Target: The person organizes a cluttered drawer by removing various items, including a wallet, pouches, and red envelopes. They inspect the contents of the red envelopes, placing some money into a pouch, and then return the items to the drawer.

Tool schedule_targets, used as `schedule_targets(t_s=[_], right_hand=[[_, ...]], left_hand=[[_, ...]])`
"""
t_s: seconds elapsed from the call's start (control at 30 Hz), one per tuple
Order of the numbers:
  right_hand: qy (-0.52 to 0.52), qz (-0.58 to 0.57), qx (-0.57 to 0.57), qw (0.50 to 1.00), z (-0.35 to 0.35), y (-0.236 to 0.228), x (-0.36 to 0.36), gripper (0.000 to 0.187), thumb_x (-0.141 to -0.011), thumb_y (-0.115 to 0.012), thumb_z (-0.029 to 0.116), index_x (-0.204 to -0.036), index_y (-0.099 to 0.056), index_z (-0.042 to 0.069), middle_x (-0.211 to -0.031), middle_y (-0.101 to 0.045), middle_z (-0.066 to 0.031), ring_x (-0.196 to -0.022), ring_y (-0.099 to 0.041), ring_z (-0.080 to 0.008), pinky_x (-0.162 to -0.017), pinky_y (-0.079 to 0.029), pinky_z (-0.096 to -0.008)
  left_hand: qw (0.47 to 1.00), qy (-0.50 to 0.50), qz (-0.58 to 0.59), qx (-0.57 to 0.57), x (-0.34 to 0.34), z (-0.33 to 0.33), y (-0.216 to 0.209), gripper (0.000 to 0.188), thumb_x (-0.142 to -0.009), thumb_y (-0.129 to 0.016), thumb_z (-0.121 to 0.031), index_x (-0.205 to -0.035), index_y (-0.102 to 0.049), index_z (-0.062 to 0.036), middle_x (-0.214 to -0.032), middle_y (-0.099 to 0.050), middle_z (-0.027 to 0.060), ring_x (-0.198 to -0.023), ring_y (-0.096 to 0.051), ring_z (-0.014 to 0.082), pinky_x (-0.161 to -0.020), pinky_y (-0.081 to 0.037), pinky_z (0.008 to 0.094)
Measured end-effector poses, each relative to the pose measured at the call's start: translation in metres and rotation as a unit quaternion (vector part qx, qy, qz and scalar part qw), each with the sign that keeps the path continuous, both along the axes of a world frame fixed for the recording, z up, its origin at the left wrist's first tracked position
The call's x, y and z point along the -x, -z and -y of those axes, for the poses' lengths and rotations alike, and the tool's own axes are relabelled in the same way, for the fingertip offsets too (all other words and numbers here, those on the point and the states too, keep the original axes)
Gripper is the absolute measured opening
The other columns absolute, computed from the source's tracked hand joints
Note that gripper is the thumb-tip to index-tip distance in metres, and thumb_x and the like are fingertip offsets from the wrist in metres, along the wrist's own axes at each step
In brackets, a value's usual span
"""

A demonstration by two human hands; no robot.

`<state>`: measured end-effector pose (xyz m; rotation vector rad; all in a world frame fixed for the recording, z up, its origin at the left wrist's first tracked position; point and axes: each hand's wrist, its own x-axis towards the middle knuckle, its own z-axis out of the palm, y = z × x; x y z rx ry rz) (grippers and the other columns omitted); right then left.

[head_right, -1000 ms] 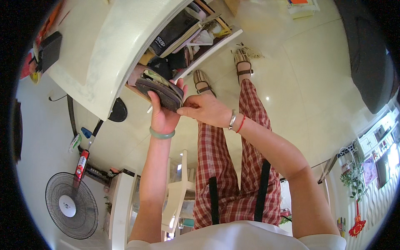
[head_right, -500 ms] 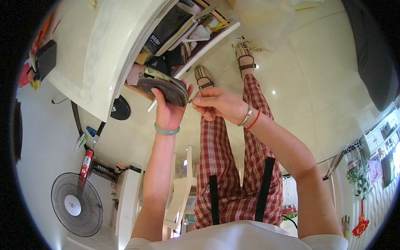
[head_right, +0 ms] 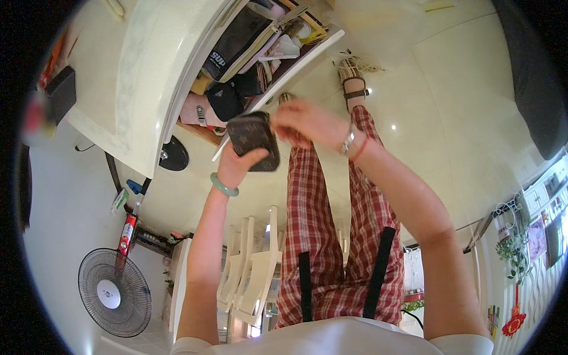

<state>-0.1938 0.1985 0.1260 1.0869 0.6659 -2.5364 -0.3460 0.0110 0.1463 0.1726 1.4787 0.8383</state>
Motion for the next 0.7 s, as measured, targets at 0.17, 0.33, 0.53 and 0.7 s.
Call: schedule_targets(t_s=[0.17,0.33,0.53,0.7], right_hand=[[0.265,0.113,-0.123,0.95,-0.031,0.101,0.049,0.039,-0.088,-0.066,0.023,-0.114,-0.055,-0.003,-0.105,-0.063,-0.0151,-0.095,-0.066,-0.0225,-0.073,-0.057,-0.0333],[0.137,0.288,-0.105,0.942,-0.06,0.143,0.106,0.048,-0.087,-0.071,0.024,-0.121,-0.048,0.0,-0.089,-0.064,-0.0155,-0.075,-0.065,-0.0283,-0.061,-0.054,-0.0419],[0.12,0.214,-0.295,0.923,-0.023,0.131,0.094,0.044,-0.08,-0.071,0.009,-0.114,-0.049,-0.007,-0.101,-0.063,-0.0173,-0.078,-0.069,-0.0258,-0.058,-0.06,-0.0326],[0.276,0.175,-0.253,0.911,0.027,0.093,0.08,0.041,-0.082,-0.064,0.001,-0.119,-0.044,-0.003,-0.104,-0.062,-0.0139,-0.072,-0.067,-0.0214,-0.048,-0.057,-0.0292]], left_hand=[[0.997,-0.064,-0.019,0.04,0.027,0.003,0.022,0.037,-0.08,-0.076,-0.006,-0.114,-0.061,-0.0024,-0.105,-0.068,0.0035,-0.091,-0.063,0.0111,-0.082,-0.054,0.0271],[0.996,-0.075,-0.031,0.046,0.029,-0.006,0.038,0.037,-0.08,-0.077,-0.007,-0.114,-0.061,-0.0028,-0.105,-0.068,0.0038,-0.092,-0.063,0.0109,-0.081,-0.054,0.0265],[0.995,-0.073,-0.053,0.035,0.03,-0.003,0.05,0.042,-0.079,-0.078,-0.008,-0.116,-0.059,-0.0028,-0.106,-0.067,0.0043,-0.094,-0.062,0.0116,-0.084,-0.053,0.0266],[0.976,-0.033,-0.209,0.046,0.043,0.023,0.064,0.059,-0.069,-0.086,-0.014,-0.119,-0.057,-0.0002,-0.133,-0.045,0.011,-0.112,-0.055,0.0193,-0.093,-0.049,0.0323]])
